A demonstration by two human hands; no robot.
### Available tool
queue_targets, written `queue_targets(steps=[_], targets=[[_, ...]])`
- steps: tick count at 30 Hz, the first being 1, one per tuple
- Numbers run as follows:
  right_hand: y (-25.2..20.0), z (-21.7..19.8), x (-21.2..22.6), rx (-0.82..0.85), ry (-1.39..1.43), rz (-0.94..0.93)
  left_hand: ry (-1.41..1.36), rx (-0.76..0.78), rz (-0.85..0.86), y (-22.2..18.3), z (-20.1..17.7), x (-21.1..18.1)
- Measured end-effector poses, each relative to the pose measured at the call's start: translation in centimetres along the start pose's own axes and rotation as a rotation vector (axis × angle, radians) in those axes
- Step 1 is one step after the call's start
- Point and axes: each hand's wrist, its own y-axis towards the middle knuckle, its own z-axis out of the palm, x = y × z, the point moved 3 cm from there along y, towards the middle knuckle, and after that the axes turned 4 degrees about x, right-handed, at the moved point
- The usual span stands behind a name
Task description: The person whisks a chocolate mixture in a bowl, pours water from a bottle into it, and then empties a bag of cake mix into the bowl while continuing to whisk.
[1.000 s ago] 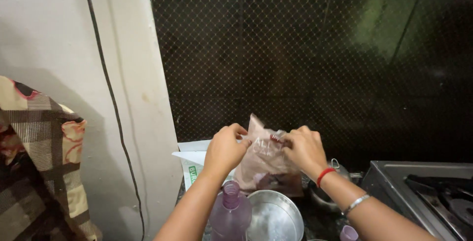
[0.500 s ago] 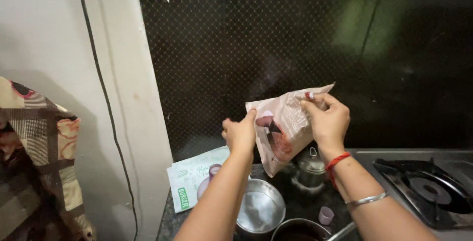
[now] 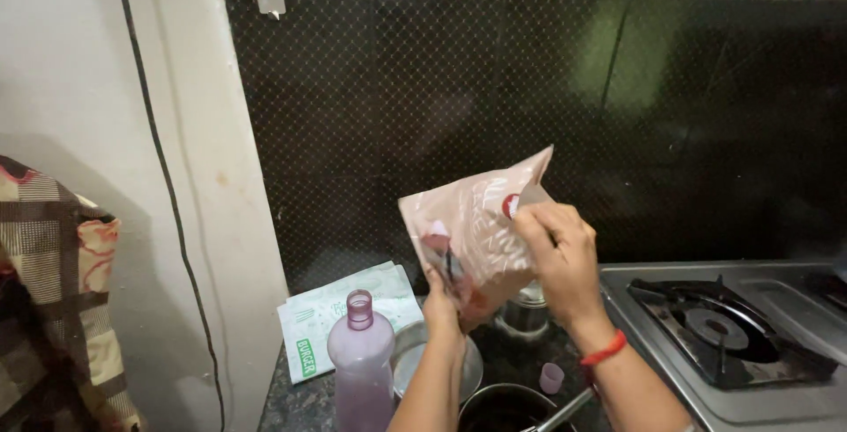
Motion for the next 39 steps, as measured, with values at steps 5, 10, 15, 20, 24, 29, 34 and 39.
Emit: queue_targets(steps=[5, 10, 15, 20, 24, 29, 34, 39], targets=[[-2.0, -1.8, 0.1, 0.149, 0.213, 0.078, -0.159, -0.070, 0.046, -0.1, -1.1, -2.8], [-5.9, -2.4, 0.0, 0.104, 0.090, 0.246, -0.325, 0.101, 0.145, -0.9, -0.6, -5.1], [-7.2, -2.0, 1.3, 0.210, 0.085, 0.011, -0.524, 0.234, 0.177, 1.6, -0.1, -4.5], [-7.2, -1.4, 0.8, 0.201, 0.048, 0.006, -0.594, 0.279, 0.130, 3.8, -0.5, -4.0], [-6.4, 0.0, 0.7, 0.279, -0.172, 0.197, -0.833, 0.962, 0.232, 11.6, -2.7, 0.1], [-6.5, 1.3, -0.6, 0.489, -0.490, 0.407, -0.632, 0.662, 0.255, 3.8, 0.1, -4.7], [-4.4, 1.8, 1.9, 0.721, -0.531, 0.699, -0.478, 0.349, 0.245, -0.2, 1.2, -7.3], [-6.4, 2.3, 0.6, 0.876, -0.411, 0.662, -0.296, 0.187, 0.328, 2.9, -0.6, -6.0]])
